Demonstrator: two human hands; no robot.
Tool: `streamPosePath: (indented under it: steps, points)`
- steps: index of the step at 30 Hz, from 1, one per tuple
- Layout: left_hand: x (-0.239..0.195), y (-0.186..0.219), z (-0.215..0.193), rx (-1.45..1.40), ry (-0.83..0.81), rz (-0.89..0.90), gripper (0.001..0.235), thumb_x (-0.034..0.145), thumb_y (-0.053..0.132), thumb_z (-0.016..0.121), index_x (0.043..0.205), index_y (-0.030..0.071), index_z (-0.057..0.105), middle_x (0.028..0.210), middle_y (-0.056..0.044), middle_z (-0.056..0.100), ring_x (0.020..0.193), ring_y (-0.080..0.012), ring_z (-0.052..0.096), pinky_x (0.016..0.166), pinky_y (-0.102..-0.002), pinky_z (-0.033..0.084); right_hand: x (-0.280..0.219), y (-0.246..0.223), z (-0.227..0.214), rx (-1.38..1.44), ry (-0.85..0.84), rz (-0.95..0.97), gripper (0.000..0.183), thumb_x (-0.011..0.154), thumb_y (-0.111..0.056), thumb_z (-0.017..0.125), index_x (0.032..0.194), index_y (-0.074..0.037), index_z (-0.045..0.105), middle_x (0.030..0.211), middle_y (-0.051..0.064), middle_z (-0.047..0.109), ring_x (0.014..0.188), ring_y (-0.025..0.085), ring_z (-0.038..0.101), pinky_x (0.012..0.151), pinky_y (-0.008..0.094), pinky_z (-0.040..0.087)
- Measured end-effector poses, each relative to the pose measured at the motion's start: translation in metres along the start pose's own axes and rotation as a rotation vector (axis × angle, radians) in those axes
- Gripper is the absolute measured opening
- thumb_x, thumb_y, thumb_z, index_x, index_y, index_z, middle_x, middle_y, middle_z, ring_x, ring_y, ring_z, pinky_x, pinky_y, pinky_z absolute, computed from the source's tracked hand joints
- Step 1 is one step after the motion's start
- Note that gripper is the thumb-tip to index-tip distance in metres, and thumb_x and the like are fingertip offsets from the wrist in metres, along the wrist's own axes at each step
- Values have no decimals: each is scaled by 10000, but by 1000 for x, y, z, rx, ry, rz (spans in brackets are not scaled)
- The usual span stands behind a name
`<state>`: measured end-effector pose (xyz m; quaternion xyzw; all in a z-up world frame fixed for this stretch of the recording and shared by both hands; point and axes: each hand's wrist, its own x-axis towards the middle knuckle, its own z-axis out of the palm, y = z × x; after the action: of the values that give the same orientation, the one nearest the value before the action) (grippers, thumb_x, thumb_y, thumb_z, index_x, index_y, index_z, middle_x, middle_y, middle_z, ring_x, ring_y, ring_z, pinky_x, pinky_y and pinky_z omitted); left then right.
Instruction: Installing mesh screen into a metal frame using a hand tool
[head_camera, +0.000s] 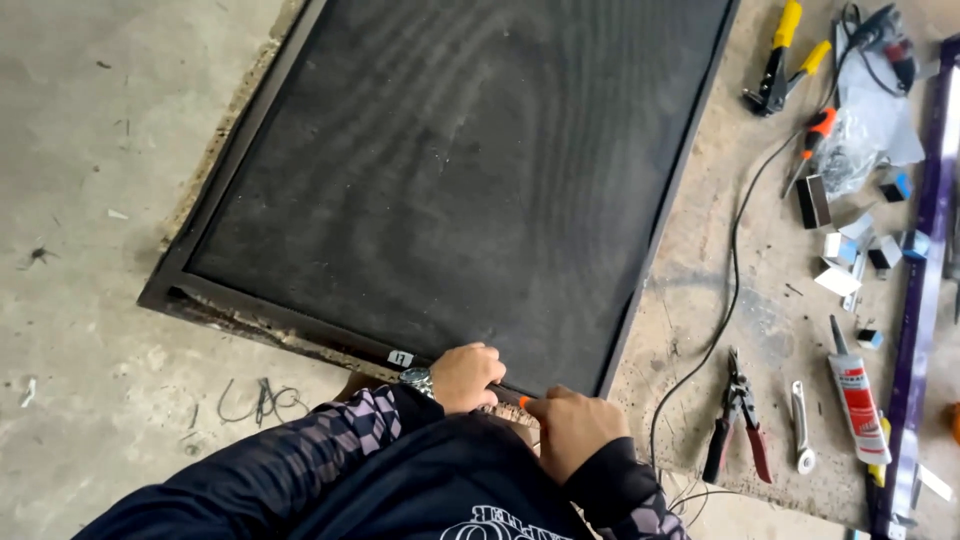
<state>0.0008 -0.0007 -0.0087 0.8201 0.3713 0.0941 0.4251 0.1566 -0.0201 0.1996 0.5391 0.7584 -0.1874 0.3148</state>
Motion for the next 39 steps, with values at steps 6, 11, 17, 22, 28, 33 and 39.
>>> streamPosePath:
  steps: [6,11,17,22,28,33,39]
  points:
    - [-2,1,4,-6,1,0,270,780,262,834,867,102,634,902,-78,596,890,-310,600,650,-501,534,2,-7,1,12,-7,18,308,910,-386,528,1149,-351,720,922,2,650,796,326,708,612,516,566]
    - [-5,3,3,-19,9,-37,292,775,251,849,896,117,620,909,-71,598,910,-298,595,685,-488,539,-8,-8,-3,72,76,12,391,911,-578,454,1042,-328,725,921,-35,681,763,342,712,562,549,555]
    - [-7,8,-10,-39,25,-36,340,774,193,841,879,122,525,864,-60,579,858,-283,583,666,-467,511,1,-10,5,103,84,33,472,876,-679,499,1052,-325,758,928,-12,674,773,322,705,598,513,554]
    - [-12,18,-17,-44,85,41,539,746,173,874,1073,121,449,922,-125,654,831,-375,634,663,-525,492,4,-12,16,75,58,35,490,895,-713,502,990,-309,762,916,8,642,823,329,702,650,515,543]
    - [-18,2,-9,312,256,219,410,689,432,896,798,129,643,947,-72,576,874,-306,557,667,-463,506,1,-27,5,77,90,84,489,889,-720,526,1023,-313,759,859,28,641,735,353,695,598,510,544]
    - [-30,-12,-3,285,244,282,251,815,304,809,701,139,657,891,-40,562,856,-272,528,636,-432,473,-16,-8,-15,76,26,105,313,886,-375,528,1135,-366,718,961,-8,649,848,331,693,628,510,554]
    - [-27,-17,-5,258,282,291,292,791,312,841,655,138,651,828,-39,558,819,-271,533,635,-430,471,2,-18,-2,7,10,84,370,796,-219,646,1117,-377,741,954,5,672,889,317,711,679,479,580]
